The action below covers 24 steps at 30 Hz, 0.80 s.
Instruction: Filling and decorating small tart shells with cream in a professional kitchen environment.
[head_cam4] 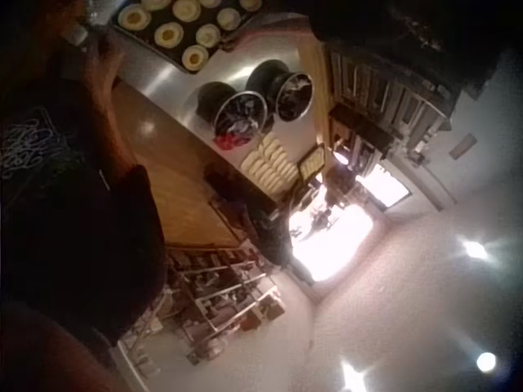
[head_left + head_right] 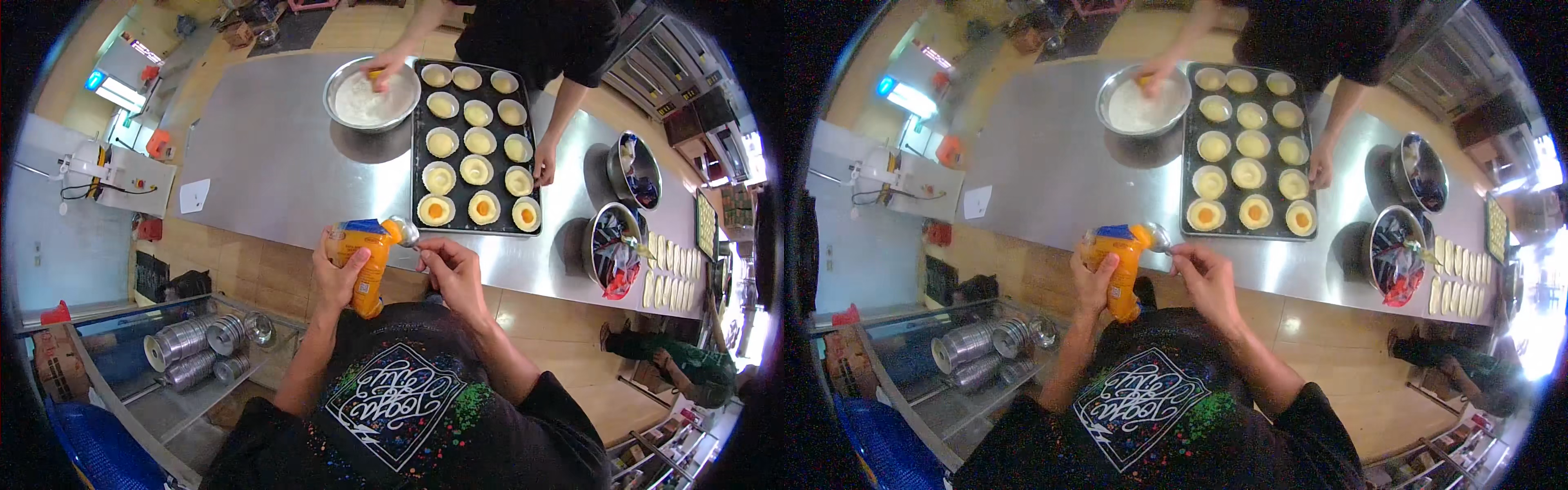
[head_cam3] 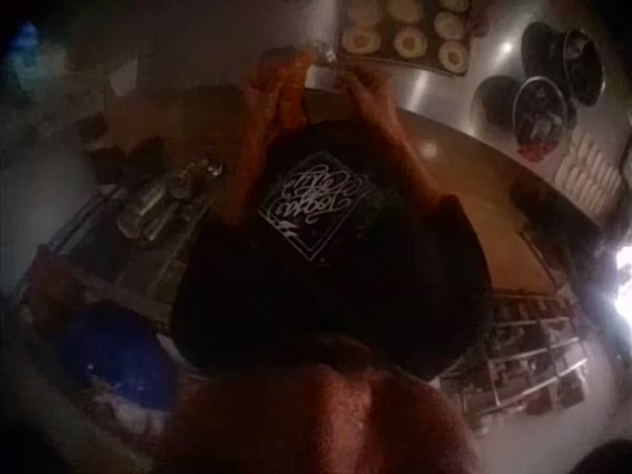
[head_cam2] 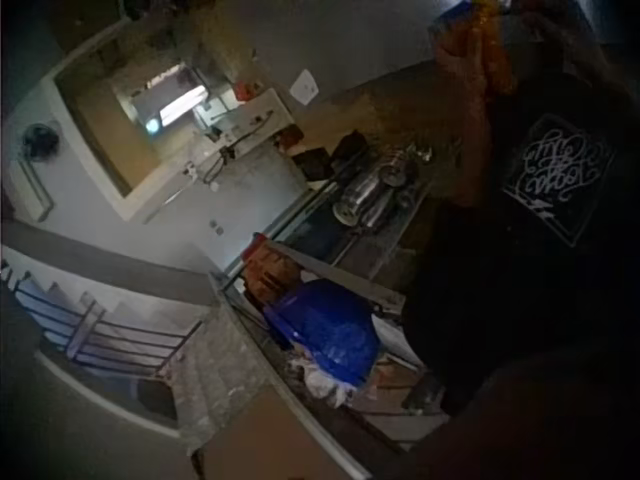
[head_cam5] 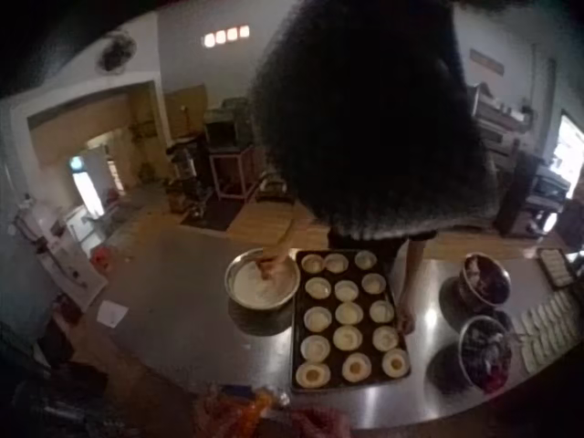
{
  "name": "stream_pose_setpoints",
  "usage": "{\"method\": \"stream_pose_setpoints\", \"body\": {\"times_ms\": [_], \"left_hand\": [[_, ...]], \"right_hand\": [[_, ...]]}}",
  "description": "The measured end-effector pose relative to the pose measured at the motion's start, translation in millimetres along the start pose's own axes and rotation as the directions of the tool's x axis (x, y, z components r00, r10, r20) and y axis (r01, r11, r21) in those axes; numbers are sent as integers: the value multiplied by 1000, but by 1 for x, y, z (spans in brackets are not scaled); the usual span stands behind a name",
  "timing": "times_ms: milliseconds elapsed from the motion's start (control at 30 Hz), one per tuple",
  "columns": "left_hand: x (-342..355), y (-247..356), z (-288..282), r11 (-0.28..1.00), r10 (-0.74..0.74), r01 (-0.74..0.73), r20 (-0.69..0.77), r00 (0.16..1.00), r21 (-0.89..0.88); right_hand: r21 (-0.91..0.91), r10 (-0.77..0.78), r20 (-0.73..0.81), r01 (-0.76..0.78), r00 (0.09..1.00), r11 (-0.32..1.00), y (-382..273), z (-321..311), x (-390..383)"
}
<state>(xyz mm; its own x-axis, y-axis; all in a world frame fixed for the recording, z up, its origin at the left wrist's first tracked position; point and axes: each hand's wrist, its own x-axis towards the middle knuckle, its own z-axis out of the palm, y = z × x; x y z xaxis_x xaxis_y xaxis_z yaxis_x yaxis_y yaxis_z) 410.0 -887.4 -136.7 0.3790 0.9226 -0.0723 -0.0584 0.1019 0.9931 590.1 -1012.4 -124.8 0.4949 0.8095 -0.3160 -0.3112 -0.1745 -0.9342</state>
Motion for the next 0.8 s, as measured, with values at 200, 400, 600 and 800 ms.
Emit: {"method": "stream_pose_setpoints", "body": {"times_ms": [200, 400, 600, 800], "left_hand": [[3, 16, 5, 993, 53, -59, 63, 997, 104], [7, 17, -3, 835, 165, -205, 123, 979, 510], [3, -20, -23, 849, 231, -215, 27, 973, 483], [-11, -12, -21, 971, 56, -5, -210, 976, 239]], "right_hand": [[43, 20, 90, -24, 996, 999, -9, -10, 1], [265, 192, 245, -256, 950, 930, -6, -24, 14], [311, 141, 180, -193, 973, 931, -8, -40, 44], [-618, -390, -185, 202, 902, 759, 49, -105, 148]]}}
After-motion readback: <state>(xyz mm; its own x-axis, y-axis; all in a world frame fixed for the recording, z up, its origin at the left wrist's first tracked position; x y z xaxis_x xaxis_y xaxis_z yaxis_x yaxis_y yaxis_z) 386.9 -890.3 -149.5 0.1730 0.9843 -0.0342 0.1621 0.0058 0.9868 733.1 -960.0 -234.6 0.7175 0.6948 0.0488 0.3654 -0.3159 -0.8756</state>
